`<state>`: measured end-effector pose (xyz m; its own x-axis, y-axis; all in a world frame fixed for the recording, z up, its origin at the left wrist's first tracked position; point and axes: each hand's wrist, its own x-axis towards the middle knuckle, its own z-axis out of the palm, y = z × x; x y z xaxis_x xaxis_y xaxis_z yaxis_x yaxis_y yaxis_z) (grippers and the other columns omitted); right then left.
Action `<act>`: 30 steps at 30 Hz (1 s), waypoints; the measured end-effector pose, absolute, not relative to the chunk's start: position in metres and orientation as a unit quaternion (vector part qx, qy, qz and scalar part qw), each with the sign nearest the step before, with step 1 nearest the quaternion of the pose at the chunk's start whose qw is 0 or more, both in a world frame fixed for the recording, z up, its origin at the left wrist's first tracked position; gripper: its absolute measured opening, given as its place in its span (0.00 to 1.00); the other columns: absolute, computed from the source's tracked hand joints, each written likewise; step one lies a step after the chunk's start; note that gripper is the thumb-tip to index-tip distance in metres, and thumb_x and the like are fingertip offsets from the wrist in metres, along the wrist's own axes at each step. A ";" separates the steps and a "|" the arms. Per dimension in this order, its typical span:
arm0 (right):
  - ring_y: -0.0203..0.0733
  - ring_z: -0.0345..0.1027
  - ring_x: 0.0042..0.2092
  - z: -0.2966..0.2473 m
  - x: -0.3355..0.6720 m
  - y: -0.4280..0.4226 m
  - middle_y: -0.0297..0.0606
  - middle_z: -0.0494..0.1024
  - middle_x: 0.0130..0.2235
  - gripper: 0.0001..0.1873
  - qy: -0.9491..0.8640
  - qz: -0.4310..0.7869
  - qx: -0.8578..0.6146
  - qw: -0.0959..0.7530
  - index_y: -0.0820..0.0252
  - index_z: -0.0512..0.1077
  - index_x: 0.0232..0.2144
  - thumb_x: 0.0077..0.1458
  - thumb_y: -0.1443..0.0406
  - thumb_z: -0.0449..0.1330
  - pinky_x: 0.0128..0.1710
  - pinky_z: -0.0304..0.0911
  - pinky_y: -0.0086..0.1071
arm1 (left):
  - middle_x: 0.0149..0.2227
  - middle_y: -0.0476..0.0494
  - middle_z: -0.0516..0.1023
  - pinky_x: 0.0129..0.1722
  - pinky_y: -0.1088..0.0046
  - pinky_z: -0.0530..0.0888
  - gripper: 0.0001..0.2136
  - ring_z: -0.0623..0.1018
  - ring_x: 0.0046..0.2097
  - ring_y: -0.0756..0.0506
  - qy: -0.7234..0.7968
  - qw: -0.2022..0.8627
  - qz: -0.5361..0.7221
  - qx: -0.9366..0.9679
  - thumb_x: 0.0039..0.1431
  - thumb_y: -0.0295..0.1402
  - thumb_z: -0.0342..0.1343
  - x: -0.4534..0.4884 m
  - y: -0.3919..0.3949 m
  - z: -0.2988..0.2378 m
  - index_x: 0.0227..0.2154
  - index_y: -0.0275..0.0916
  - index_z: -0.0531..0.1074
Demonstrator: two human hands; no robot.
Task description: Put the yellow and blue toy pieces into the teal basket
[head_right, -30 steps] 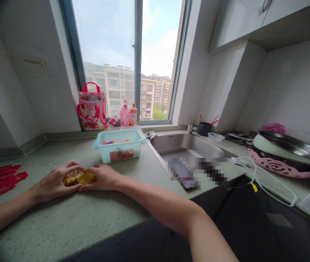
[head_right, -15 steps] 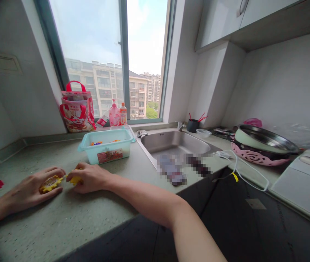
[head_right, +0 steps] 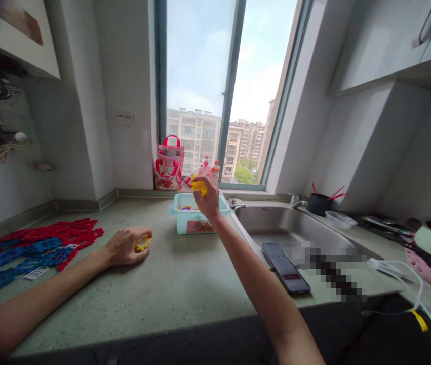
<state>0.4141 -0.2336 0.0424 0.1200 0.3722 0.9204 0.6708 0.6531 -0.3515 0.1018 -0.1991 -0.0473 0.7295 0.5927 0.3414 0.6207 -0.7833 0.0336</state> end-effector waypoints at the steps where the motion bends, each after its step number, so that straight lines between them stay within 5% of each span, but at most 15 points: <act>1: 0.46 0.75 0.42 0.048 0.421 -0.223 0.38 0.82 0.44 0.16 -0.643 -0.114 -0.444 0.614 0.56 0.75 0.44 0.55 0.68 0.54 0.47 0.70 0.37 | 0.41 0.44 0.83 0.39 0.67 0.71 0.13 0.81 0.40 0.39 -0.331 0.045 -0.171 -0.927 0.56 0.43 0.58 0.101 -0.200 -0.047 0.42 0.45 0.74; 4: 0.47 0.77 0.45 0.054 0.437 -0.196 0.39 0.84 0.46 0.14 -0.659 -0.088 -0.549 0.506 0.56 0.78 0.42 0.56 0.67 0.57 0.51 0.69 0.39 | 0.38 0.44 0.83 0.39 0.66 0.70 0.12 0.81 0.39 0.38 -0.341 0.050 -0.181 -0.921 0.56 0.43 0.59 0.098 -0.200 -0.049 0.40 0.45 0.75; 9: 0.45 0.76 0.37 0.048 0.452 -0.186 0.33 0.84 0.34 0.03 -0.707 -0.054 -0.570 0.414 0.54 0.81 0.29 0.50 0.66 0.66 0.43 0.69 0.35 | 0.35 0.45 0.83 0.39 0.66 0.69 0.10 0.80 0.37 0.40 -0.345 0.017 -0.211 -0.914 0.56 0.42 0.59 0.094 -0.189 -0.055 0.37 0.45 0.75; 15: 0.51 0.74 0.51 0.021 0.458 -0.223 0.44 0.83 0.46 0.13 -0.647 -0.142 -0.574 0.482 0.56 0.80 0.40 0.65 0.63 0.55 0.56 0.65 0.43 | 0.41 0.44 0.82 0.41 0.68 0.71 0.13 0.79 0.40 0.41 -0.338 -0.047 -0.280 -0.898 0.51 0.36 0.60 0.088 -0.176 -0.065 0.41 0.43 0.75; 19: 0.52 0.73 0.49 -0.008 0.456 -0.249 0.41 0.82 0.43 0.12 -0.635 -0.227 -0.526 0.518 0.55 0.78 0.41 0.64 0.66 0.54 0.56 0.63 0.44 | 0.31 0.50 0.76 0.35 0.71 0.68 0.12 0.74 0.33 0.45 -0.332 -0.124 -0.321 -0.878 0.54 0.41 0.59 0.091 -0.176 -0.050 0.37 0.41 0.73; 22: 0.52 0.72 0.50 -0.017 0.452 -0.255 0.40 0.82 0.45 0.12 -0.642 -0.265 -0.501 0.517 0.55 0.78 0.44 0.64 0.67 0.55 0.56 0.62 0.45 | 0.26 0.51 0.69 0.29 0.73 0.65 0.19 0.68 0.28 0.47 -0.297 -0.224 -0.381 -0.846 0.64 0.50 0.44 0.118 -0.173 -0.014 0.36 0.40 0.72; 24: 0.52 0.72 0.51 -0.018 0.450 -0.257 0.41 0.83 0.47 0.12 -0.671 -0.279 -0.475 0.496 0.56 0.77 0.46 0.64 0.68 0.56 0.56 0.61 0.45 | 0.26 0.48 0.68 0.28 0.72 0.66 0.24 0.68 0.27 0.46 -0.289 -0.230 -0.402 -0.838 0.66 0.46 0.33 0.153 -0.166 0.016 0.36 0.38 0.72; 30: 0.49 0.73 0.46 -0.026 0.431 -0.263 0.40 0.83 0.43 0.11 -0.756 -0.270 -0.397 0.445 0.56 0.78 0.41 0.62 0.71 0.57 0.51 0.64 0.44 | 0.38 0.41 0.81 0.44 0.65 0.73 0.20 0.76 0.41 0.41 -0.303 -0.156 -0.350 -0.873 0.63 0.41 0.44 0.272 -0.136 0.075 0.43 0.38 0.79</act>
<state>0.4311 -0.2634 -0.0265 -0.2890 0.3592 0.8874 0.8406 0.5388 0.0556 0.2725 -0.1363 0.0752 0.5717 0.6382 0.5156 0.4204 -0.7675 0.4839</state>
